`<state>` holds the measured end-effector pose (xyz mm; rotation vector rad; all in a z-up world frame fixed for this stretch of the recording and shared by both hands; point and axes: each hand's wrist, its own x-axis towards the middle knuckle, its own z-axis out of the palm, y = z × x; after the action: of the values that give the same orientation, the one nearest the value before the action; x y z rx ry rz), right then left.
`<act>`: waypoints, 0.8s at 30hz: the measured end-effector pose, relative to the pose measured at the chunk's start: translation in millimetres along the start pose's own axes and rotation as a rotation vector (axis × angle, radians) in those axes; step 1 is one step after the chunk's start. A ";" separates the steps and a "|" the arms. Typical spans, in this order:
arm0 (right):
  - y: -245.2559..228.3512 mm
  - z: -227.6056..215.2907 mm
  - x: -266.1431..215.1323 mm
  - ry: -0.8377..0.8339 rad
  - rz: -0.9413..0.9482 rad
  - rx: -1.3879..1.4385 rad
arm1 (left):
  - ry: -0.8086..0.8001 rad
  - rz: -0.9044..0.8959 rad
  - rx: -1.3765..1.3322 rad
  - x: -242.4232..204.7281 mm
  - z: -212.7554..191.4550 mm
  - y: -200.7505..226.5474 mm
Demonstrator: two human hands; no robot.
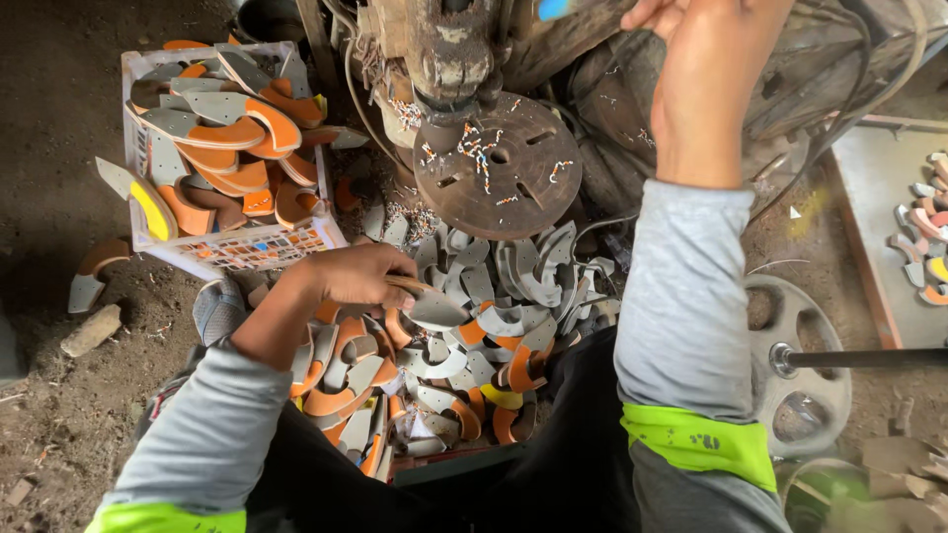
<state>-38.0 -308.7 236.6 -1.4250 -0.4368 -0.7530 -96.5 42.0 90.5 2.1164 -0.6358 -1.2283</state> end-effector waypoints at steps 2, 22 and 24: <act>-4.5 -0.6 -15.2 0.052 0.053 0.064 | 0.051 0.162 0.014 -15.7 6.0 8.1; -21.9 -12.0 -100.7 -0.112 0.157 0.148 | 0.767 -0.154 -0.409 -40.8 -51.9 -136.1; -22.9 -10.2 -99.7 -0.111 0.151 0.152 | 1.075 -0.025 -0.777 -49.1 -72.7 -152.6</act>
<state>-125.5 -297.8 183.7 -1.3441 -0.4568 -0.5106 -38.9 200.6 40.6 1.7198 0.3146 -0.1297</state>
